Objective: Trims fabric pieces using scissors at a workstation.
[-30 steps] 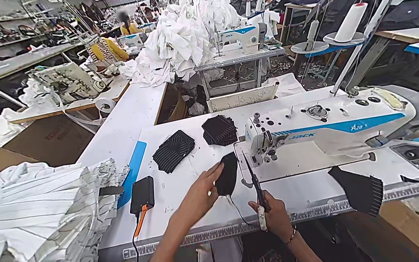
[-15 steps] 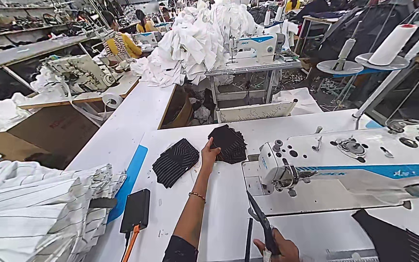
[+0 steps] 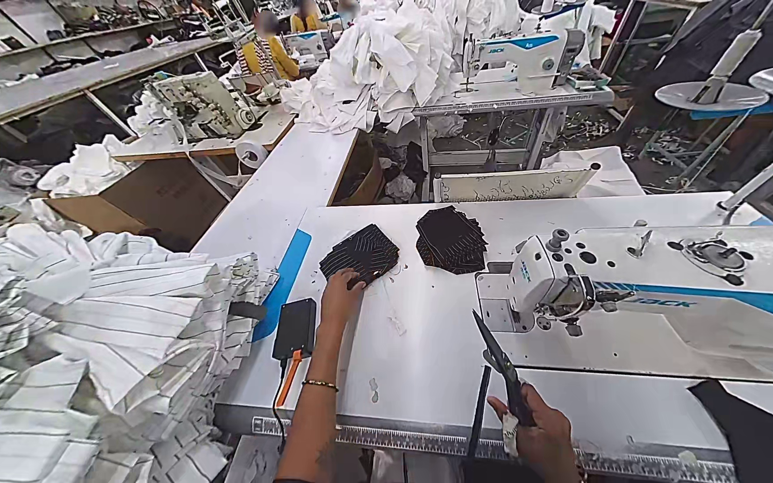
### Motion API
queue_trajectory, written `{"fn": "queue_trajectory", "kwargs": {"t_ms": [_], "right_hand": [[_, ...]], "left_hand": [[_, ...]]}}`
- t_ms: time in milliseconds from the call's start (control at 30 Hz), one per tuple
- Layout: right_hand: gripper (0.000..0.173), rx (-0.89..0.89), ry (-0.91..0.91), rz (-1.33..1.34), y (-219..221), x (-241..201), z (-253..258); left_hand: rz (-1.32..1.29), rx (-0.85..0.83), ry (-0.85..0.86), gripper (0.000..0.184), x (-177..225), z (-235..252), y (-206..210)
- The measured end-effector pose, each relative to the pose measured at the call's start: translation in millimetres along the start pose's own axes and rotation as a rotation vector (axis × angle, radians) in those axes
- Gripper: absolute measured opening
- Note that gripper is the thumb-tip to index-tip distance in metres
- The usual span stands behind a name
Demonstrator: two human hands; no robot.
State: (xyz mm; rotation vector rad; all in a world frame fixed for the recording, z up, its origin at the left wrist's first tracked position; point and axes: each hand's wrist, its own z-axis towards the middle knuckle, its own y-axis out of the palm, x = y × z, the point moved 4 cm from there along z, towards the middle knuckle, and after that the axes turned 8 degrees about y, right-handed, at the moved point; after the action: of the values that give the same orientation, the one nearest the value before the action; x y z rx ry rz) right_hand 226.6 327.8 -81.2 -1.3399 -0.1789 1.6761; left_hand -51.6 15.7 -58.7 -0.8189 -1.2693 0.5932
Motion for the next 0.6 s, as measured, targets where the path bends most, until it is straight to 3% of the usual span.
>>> {"fn": "queue_trajectory", "kwargs": {"t_ms": [133,267,400,500,600], "right_hand": [[0.048,-0.005,-0.012,-0.003,2.8,1.4,-0.4],[0.047,0.024,-0.037,-0.006,5.1,3.7,-1.5],[0.049,0.048,-0.013,0.02,3.0,1.7,-0.2],[0.049,0.046,0.03,0.037,0.0,2.1,1.6],[0.043,0.012,0.088,0.084,0.0,4.3,4.2]], "left_hand": [[-0.015,0.01,0.037,0.027,-3.3,2.0,-14.6],[-0.016,-0.002,-0.015,0.034,45.2,-26.7,-22.2],[-0.229,-0.215,0.144,0.032,108.4,-89.1,37.2],[-0.275,-0.321,0.347,0.033,133.2,-133.4,96.4],[-0.301,-0.394,0.538,0.046,147.5,-158.1,114.7]]}}
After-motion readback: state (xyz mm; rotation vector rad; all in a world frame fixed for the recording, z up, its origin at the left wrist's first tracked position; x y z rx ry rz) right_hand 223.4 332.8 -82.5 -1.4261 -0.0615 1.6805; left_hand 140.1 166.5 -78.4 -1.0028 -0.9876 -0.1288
